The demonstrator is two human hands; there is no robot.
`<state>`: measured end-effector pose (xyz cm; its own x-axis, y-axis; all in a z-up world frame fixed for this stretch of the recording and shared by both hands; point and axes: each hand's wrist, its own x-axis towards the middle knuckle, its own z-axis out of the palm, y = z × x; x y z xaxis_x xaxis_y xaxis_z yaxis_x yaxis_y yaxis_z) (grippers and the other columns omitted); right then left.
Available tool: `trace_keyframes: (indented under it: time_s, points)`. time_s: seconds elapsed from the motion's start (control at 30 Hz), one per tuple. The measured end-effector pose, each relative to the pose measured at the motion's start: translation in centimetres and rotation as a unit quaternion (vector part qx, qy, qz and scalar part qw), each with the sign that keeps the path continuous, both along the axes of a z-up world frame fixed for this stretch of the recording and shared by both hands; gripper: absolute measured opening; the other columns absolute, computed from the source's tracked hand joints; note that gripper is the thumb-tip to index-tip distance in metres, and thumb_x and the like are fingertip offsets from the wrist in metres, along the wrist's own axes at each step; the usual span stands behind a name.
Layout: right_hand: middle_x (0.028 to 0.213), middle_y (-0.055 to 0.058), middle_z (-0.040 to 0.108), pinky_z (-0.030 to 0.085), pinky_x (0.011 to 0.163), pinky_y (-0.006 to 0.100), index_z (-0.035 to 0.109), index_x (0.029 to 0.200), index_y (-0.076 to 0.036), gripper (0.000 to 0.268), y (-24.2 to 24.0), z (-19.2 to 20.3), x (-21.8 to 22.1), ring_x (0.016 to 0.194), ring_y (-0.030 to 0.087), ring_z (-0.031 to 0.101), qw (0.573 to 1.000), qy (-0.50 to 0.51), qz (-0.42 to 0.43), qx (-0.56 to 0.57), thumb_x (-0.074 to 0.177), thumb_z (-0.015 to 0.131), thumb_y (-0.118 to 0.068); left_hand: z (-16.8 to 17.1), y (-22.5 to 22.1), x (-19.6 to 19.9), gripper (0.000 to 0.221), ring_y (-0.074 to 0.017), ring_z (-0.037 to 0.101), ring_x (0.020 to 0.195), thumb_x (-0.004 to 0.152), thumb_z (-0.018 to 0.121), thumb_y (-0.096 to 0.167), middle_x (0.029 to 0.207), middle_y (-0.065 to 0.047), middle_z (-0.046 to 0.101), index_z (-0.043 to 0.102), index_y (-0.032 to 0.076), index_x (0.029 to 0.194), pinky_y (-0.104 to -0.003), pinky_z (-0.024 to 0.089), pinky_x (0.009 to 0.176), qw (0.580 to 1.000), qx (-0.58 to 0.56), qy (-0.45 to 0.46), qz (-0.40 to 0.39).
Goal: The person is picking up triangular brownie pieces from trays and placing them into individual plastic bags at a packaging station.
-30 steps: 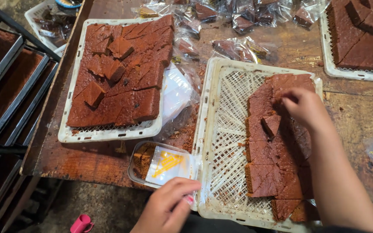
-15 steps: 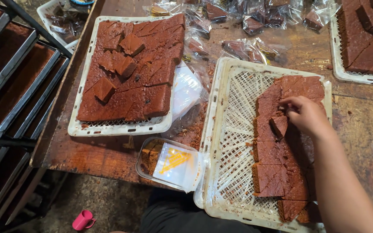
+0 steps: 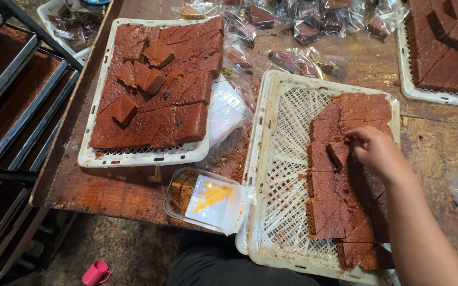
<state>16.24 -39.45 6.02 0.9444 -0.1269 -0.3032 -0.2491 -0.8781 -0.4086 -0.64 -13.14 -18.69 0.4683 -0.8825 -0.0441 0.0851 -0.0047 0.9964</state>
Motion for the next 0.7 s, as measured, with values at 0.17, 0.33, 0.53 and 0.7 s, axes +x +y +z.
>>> trace_keyframes:
  time_s: [0.17, 0.33, 0.53, 0.7]
  points:
    - [0.128, 0.011, 0.07, 0.048, 0.106, 0.047, 0.071, 0.128, -0.01, 0.044, -1.5, -2.7, 0.6, 0.116, 0.031, 0.063, 0.994, -0.058, 0.073, -0.049, 0.089, 0.056, 0.005, -0.6, 2.5, 2.3, 0.02, -0.0108, 0.063, 0.097, 0.111, 0.051, 0.026, 0.101, 0.001, 0.067, 0.063, 0.011, 0.11, -0.029, 0.052, 0.092, 0.999, 0.008, -0.026, 0.038]
    - [0.132, 0.011, 0.069, 0.046, 0.108, 0.048, 0.073, 0.124, -0.009, 0.039, -1.3, -2.2, 1.1, 0.121, 0.03, 0.062, 0.994, -0.07, 0.07, -0.041, 0.092, 0.055, 0.005, 0.9, 4.7, 5.0, 0.019, -0.0119, 0.065, 0.096, 0.109, 0.052, 0.025, 0.101, 0.0, 0.068, 0.064, 0.01, 0.111, -0.029, 0.053, 0.092, 0.996, 0.016, -0.047, 0.072]
    - [0.128, 0.011, 0.071, 0.048, 0.104, 0.043, 0.075, 0.119, -0.007, 0.04, -2.5, -2.9, 1.3, 0.118, 0.028, 0.064, 0.998, -0.039, 0.039, -0.001, 0.087, 0.054, 0.001, 3.0, 7.7, 8.8, 0.019, -0.0132, 0.067, 0.096, 0.107, 0.054, 0.024, 0.101, -0.001, 0.071, 0.065, 0.01, 0.112, -0.03, 0.053, 0.091, 0.992, 0.024, -0.068, 0.108]
    - [0.126, 0.012, 0.071, 0.047, 0.094, 0.042, 0.061, 0.141, -0.013, 0.046, -2.5, -3.8, 1.1, 0.108, 0.029, 0.066, 0.999, -0.033, -0.006, 0.014, 0.095, 0.057, -0.011, 36.3, 6.9, 1.8, 0.019, -0.0142, 0.069, 0.095, 0.106, 0.055, 0.023, 0.101, -0.002, 0.072, 0.067, 0.01, 0.113, -0.03, 0.054, 0.091, 0.986, 0.032, -0.086, 0.138]
